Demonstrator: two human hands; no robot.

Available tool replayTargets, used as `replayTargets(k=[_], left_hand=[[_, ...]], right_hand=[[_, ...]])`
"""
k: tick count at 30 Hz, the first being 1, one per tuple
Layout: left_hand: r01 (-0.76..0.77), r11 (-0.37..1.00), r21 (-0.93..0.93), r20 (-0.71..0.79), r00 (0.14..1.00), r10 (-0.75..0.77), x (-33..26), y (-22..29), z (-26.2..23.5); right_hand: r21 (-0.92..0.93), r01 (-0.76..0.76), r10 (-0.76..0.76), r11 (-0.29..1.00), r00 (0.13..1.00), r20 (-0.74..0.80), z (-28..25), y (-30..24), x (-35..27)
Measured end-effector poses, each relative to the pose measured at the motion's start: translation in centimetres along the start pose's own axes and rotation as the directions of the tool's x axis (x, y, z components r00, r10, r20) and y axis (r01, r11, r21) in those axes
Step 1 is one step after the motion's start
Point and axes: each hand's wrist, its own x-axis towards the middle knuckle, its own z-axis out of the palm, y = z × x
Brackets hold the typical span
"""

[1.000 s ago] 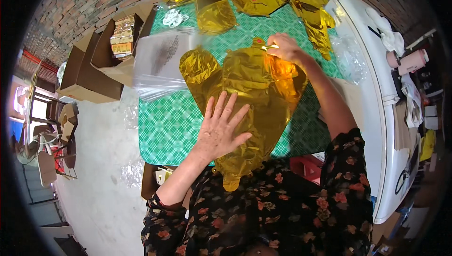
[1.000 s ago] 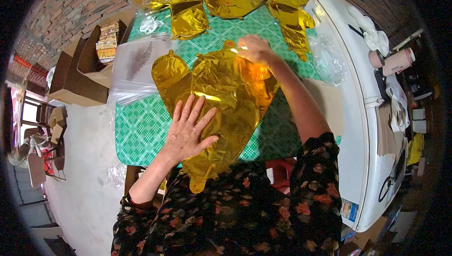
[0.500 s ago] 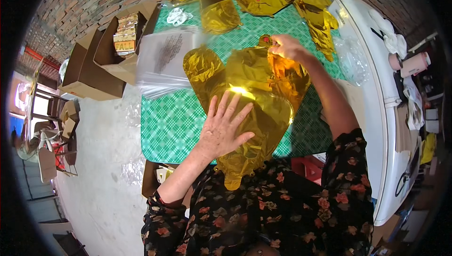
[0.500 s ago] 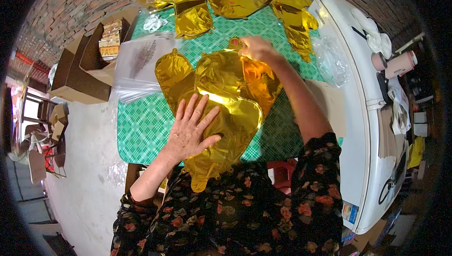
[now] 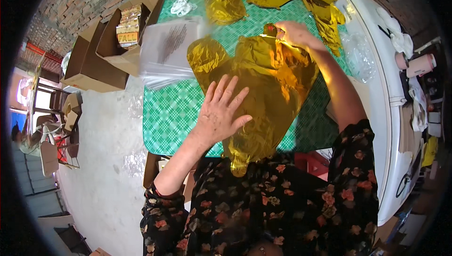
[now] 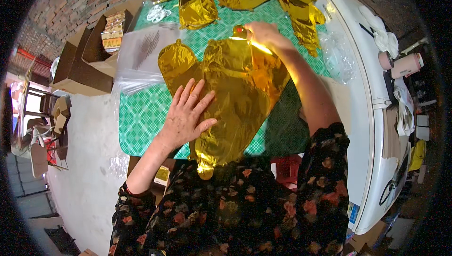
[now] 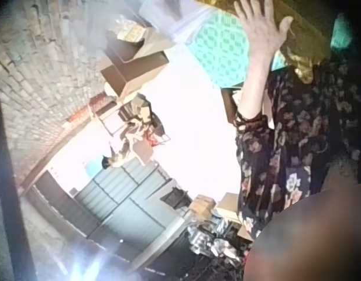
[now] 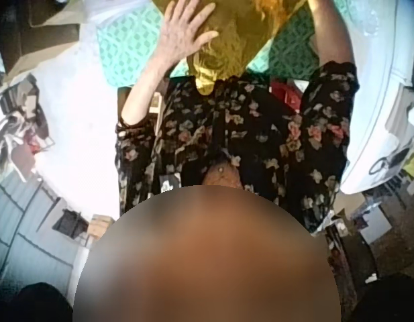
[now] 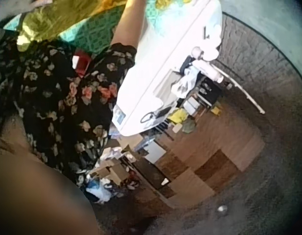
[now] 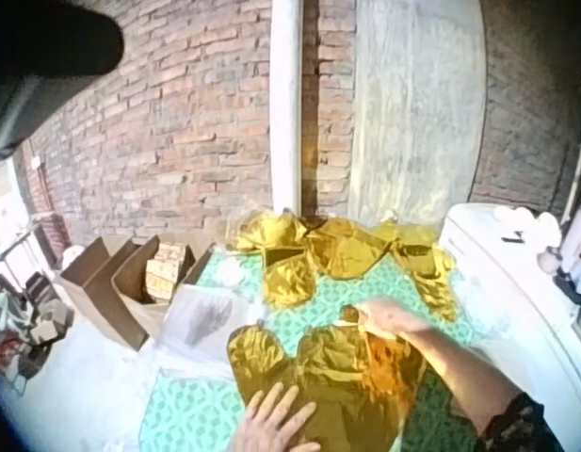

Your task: The person folds a gold foil balloon by hand on a table and places it onto a cardboard backing, folding the foil to fit the shape of the card.

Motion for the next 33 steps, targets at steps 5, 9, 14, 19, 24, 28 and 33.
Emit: replayTargets(k=[5, 9, 14, 19, 24, 28, 33], left_hand=[[0.008, 1.000, 0.024, -0.029, 1.000, -0.008, -0.6, -0.4, 0.9], [-0.067, 0.996, 0.062, -0.072, 0.995, 0.071, 1.2, -0.5, 1.2], [0.007, 0.996, 0.092, -0.092, 0.996, 0.002, -0.3, -0.9, 2.0], [0.001, 0.995, 0.102, -0.110, 0.994, 0.010, -0.1, -0.7, 2.1], [-0.015, 0.997, 0.076, -0.129, 0.991, 0.025, -0.2, -0.7, 1.7], [-0.001, 1.000, 0.016, -0.103, 0.995, 0.003, -0.4, -0.1, 0.9], [0.016, 0.999, -0.036, -0.083, 0.996, -0.019, -0.5, 0.0, 0.7]], right_hand=[[-0.139, 0.087, -0.079, 0.986, 0.995, 0.064, 1.1, 0.5, 1.3], [-0.125, 0.045, -0.011, 0.991, 0.966, 0.258, 1.3, 6.9, 3.1], [0.085, -0.123, 0.101, 0.989, 0.970, 0.223, -2.7, -3.3, -1.2], [-0.081, 0.206, -0.220, 0.975, 0.943, -0.248, -1.9, -7.1, -9.1], [0.130, 0.363, -0.319, 0.923, 0.908, -0.272, 1.6, -12.3, -19.6], [0.184, 0.258, -0.213, 0.949, 0.949, -0.232, 2.3, -13.8, -24.8], [0.197, 0.147, -0.101, 0.969, 0.969, -0.227, 2.1, -14.3, -27.1]])
